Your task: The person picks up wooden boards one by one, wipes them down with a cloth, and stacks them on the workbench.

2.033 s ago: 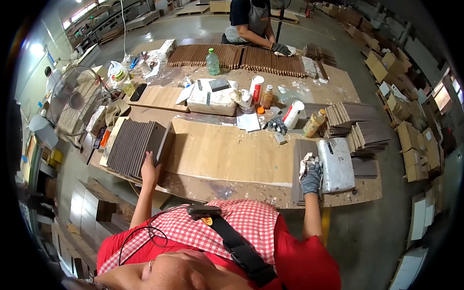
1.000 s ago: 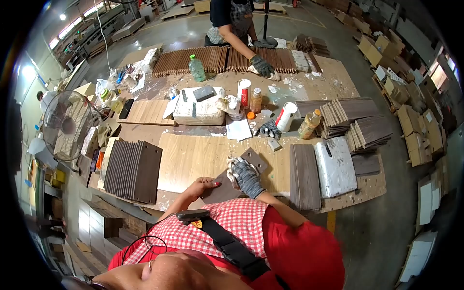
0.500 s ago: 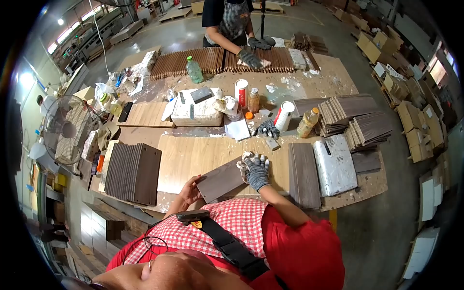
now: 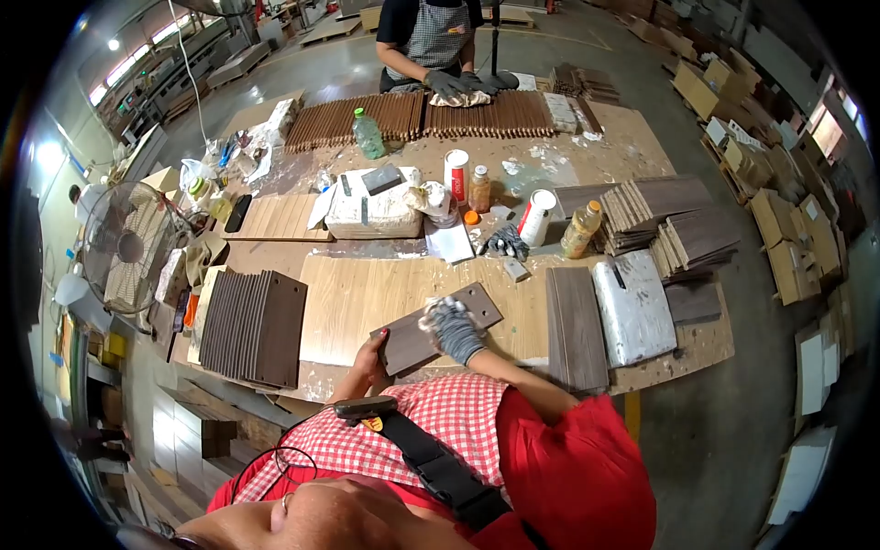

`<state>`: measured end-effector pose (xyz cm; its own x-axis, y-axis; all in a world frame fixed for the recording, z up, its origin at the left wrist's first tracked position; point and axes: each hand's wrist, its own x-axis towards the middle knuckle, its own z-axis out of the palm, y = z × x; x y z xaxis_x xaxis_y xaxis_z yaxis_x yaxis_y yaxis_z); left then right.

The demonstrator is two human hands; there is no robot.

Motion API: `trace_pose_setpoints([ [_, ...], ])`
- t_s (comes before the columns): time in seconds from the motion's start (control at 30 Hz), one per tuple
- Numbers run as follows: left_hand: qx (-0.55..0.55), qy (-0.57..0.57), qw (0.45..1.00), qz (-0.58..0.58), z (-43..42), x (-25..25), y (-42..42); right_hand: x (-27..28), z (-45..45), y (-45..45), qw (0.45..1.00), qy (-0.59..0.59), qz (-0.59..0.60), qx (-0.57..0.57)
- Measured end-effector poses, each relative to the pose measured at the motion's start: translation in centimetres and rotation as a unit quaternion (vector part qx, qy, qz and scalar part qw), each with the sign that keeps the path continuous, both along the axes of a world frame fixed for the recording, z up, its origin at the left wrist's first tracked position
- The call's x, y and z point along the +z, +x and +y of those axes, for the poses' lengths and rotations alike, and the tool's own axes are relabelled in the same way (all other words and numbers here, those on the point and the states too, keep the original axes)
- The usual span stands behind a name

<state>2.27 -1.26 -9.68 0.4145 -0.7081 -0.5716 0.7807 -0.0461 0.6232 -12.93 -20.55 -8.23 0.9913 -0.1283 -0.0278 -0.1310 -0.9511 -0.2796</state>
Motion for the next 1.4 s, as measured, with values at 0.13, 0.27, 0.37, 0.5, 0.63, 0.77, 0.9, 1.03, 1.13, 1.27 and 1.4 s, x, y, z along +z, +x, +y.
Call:
trace_pose_setpoints([
  [0.13, -0.032, -0.053, 0.997, 0.044, 0.1, -0.7, 0.5, 6.4, 6.1, 1.6, 0.999, 0.021, -0.021, -0.032],
  [0.27, -0.035, -0.073, 0.996, 0.027, 0.3, 1.4, -0.6, 2.9, 6.7, 2.4, 1.000, 0.001, -0.007, -0.022],
  [0.37, -0.032, -0.074, 0.997, -0.019, 0.3, 3.5, -1.2, 2.1, 6.7, 3.1, 0.989, 0.119, -0.055, -0.062],
  [0.5, 0.008, -0.024, 0.995, -0.095, 0.1, 0.9, -0.9, 1.8, 5.9, 2.5, 0.996, -0.004, -0.068, -0.057],
  [0.63, -0.005, 0.039, 0.991, -0.128, 0.2, 1.8, -1.2, 5.1, 5.3, 1.6, 0.979, -0.034, 0.029, -0.200],
  [0.77, 0.022, 0.049, 0.989, -0.140, -0.1, 1.0, -1.4, 3.5, 4.3, 2.0, 0.983, 0.001, 0.069, -0.169],
  [0.9, 0.020, 0.063, 0.987, -0.143, 0.1, 0.6, -0.9, 1.6, 4.1, 2.8, 0.999, 0.010, -0.006, -0.032],
  [1.03, 0.033, 0.051, 0.986, -0.158, -0.5, 0.1, -1.1, 2.9, 4.3, 3.4, 0.999, 0.020, 0.023, 0.023],
  [1.13, 0.063, 0.040, 0.985, -0.157, -0.3, -0.7, -1.1, 5.2, 4.5, 3.3, 0.999, 0.012, 0.019, 0.025],
  [1.27, 0.001, 0.054, 0.986, -0.156, 0.3, -1.0, -0.5, 4.6, 5.0, 3.5, 0.998, 0.045, -0.015, 0.039],
  [1.4, -0.022, 0.064, 0.984, -0.163, 0.2, 0.0, -0.6, 3.8, 5.2, 3.3, 0.987, 0.092, -0.080, 0.100],
])
